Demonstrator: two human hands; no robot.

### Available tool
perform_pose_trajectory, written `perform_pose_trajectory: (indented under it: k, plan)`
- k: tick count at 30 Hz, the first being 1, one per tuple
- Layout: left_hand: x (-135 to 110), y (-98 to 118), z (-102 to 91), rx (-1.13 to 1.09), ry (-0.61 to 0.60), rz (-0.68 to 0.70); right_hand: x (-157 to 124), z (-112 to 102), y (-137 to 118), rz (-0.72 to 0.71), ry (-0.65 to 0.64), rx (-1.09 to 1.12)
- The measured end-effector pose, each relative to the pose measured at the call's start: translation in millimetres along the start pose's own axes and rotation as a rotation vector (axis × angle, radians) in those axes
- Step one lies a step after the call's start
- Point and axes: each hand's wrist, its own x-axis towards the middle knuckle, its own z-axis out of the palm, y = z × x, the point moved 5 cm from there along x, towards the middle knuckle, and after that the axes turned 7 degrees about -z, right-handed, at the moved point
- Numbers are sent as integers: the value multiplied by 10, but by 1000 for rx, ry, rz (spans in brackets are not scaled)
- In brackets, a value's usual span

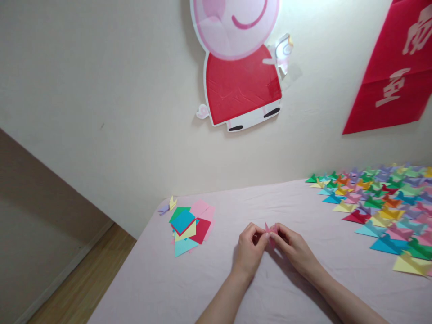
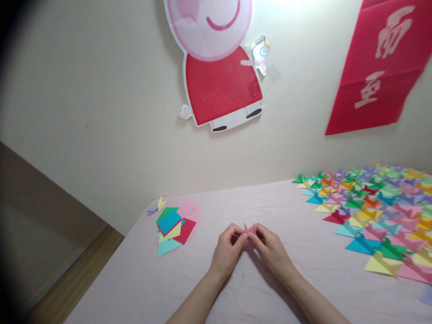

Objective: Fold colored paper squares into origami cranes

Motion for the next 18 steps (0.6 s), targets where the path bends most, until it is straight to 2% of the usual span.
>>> perform_pose_trajectory:
  k: [3, 7, 11, 12, 14, 16, 18]
  plan:
    - [-7, 5, -6, 6, 20, 18, 5, -10, 13, 37, 13, 2]
    - [25, -98, 14, -171, 12, -83, 17, -28, 8, 41, 51, 34]
    - [93, -218, -19, -346, 90, -157, -18, -95, -159, -171, 230, -98]
    - [108, -238, -32, -362, 116, -161, -33, -65, -207, -221, 211, -125]
    - [128, -274, -44, -398, 152, -167, -63, 58, -266, -255, 81, -117]
    - [133, -301, -38, -423, 171, -170, -92, 193, -278, -206, -42, -75]
    - [126, -321, -23, -438, 187, -174, -118, 297, -280, -144, -96, -49]
